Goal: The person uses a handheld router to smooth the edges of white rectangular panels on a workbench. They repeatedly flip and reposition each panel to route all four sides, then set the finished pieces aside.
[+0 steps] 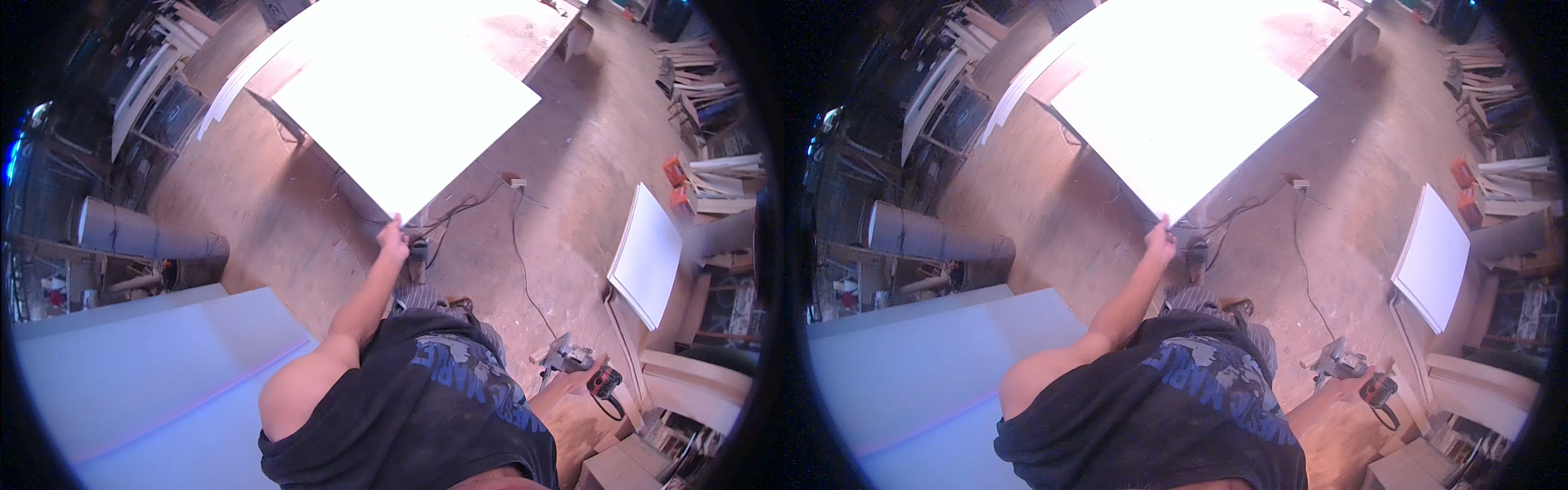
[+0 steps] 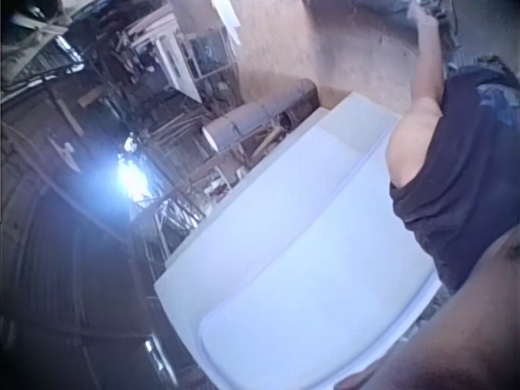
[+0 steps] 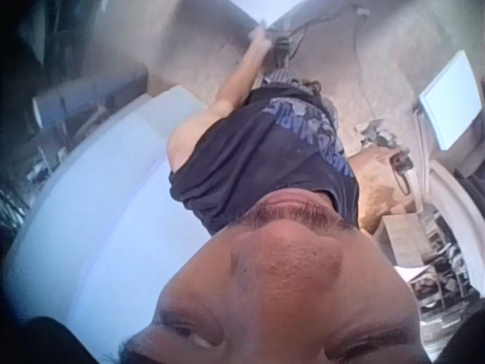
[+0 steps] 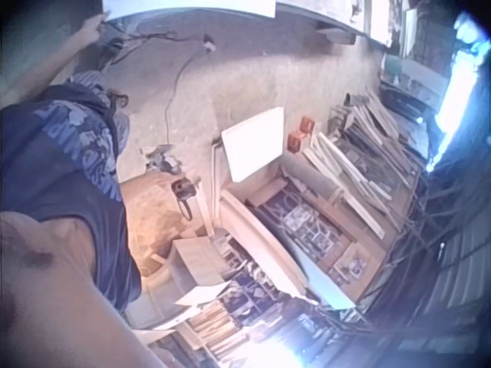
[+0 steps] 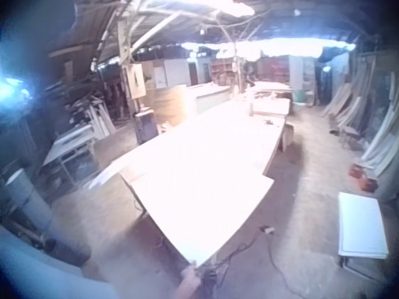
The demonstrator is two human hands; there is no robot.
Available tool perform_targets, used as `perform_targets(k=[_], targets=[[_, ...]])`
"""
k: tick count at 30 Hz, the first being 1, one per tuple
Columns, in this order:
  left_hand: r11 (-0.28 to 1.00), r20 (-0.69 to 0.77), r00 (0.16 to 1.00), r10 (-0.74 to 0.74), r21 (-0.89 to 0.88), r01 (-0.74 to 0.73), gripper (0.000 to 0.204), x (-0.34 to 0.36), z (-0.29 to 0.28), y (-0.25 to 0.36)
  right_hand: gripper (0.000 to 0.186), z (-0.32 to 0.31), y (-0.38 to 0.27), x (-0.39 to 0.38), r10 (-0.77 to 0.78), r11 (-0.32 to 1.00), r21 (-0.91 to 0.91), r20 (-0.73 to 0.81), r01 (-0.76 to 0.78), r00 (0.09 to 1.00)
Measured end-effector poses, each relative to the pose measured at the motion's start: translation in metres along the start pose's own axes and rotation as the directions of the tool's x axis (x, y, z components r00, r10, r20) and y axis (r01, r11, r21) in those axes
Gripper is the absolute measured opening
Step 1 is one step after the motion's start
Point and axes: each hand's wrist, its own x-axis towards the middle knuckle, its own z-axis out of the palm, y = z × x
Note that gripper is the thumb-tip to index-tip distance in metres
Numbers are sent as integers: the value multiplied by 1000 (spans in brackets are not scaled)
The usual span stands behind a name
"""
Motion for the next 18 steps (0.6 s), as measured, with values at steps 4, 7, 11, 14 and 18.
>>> perform_targets(k=[4, 7, 11, 14, 18], targets=[[930, -291, 948, 131, -296, -219, 30, 6, -29, 38, 43, 3, 7, 4, 19, 999, -45, 1, -19, 1000], [877, -311, 946, 95, -423, -227, 46, -5, -12, 25, 43, 15, 16, 3, 58, 997, -53, 36, -56, 998], [868, -148, 986, 82, -476, -143, 76, 2, 24, 12, 43, 32, 28, -5, 94, 994, -66, 95, -88, 991], [875, -207, 971, 123, -439, -205, 73, -2, 64, 25, 43, 45, 34, -4, 121, 992, -50, 122, -116, 985], [834, -251, 967, 50, -522, -178, 63, -28, 118, 5, 43, 51, 27, 12, 79, 997, -15, 81, -78, 994]])
